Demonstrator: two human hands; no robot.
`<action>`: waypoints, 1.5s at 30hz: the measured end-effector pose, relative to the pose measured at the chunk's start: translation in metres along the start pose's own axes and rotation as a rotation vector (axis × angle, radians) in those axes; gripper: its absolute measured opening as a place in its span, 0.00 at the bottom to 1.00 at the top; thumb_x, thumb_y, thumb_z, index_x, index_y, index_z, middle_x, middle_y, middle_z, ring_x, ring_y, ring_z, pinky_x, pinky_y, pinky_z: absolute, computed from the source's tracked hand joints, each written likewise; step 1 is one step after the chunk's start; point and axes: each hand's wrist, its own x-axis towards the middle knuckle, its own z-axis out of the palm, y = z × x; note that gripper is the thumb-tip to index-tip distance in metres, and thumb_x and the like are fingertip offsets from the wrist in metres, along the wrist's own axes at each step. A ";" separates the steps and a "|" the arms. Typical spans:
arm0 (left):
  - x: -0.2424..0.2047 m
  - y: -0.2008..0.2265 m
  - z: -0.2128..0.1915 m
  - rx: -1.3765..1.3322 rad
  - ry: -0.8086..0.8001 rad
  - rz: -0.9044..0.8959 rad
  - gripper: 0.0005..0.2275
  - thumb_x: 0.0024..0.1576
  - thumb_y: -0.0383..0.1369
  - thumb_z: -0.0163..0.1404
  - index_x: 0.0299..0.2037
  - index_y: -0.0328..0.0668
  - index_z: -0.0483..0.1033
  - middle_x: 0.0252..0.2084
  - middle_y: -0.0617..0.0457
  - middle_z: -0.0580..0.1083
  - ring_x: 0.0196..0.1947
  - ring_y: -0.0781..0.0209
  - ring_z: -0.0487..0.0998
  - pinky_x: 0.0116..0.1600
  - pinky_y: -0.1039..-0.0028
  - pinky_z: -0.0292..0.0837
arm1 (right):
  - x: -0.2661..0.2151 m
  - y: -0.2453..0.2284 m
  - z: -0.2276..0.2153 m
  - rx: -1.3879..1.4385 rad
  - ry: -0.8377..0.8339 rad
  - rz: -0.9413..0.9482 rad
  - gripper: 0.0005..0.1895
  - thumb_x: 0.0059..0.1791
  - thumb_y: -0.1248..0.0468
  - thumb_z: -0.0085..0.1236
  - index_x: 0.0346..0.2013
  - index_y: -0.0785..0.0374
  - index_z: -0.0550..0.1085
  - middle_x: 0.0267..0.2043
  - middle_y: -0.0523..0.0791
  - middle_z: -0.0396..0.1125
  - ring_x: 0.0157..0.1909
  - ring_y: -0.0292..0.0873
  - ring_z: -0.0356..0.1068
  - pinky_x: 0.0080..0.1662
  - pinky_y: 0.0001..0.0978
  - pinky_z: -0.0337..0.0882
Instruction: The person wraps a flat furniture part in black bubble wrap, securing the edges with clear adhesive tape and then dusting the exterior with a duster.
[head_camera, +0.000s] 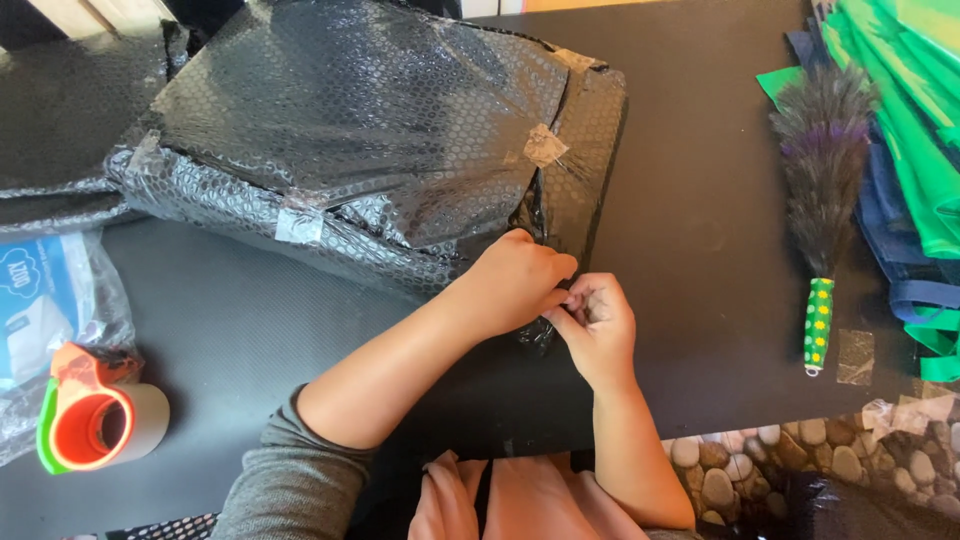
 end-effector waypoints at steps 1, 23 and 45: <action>-0.001 0.006 -0.005 0.000 0.000 -0.002 0.07 0.56 0.38 0.60 0.40 0.47 0.80 0.30 0.54 0.79 0.31 0.53 0.84 0.52 0.60 0.72 | 0.003 -0.001 -0.001 0.001 -0.002 0.000 0.20 0.39 0.76 0.72 0.36 0.62 0.69 0.25 0.40 0.63 0.24 0.32 0.64 0.27 0.23 0.66; -0.058 0.086 0.046 0.754 0.362 -0.146 0.21 0.63 0.35 0.45 0.65 0.35 0.70 0.66 0.37 0.68 0.70 0.41 0.65 0.72 0.56 0.62 | -0.007 0.036 -0.084 0.165 0.206 0.088 0.09 0.52 0.71 0.58 0.47 0.67 0.72 0.34 0.50 0.66 0.31 0.43 0.71 0.40 0.39 0.78; -0.025 0.107 0.044 1.068 0.177 -0.276 0.51 0.36 0.62 0.61 0.65 0.27 0.70 0.65 0.28 0.68 0.69 0.32 0.65 0.74 0.50 0.60 | -0.096 0.133 -0.323 0.452 1.213 0.711 0.17 0.53 0.48 0.58 0.53 0.49 0.74 0.47 0.33 0.70 0.32 0.30 0.62 0.33 0.23 0.54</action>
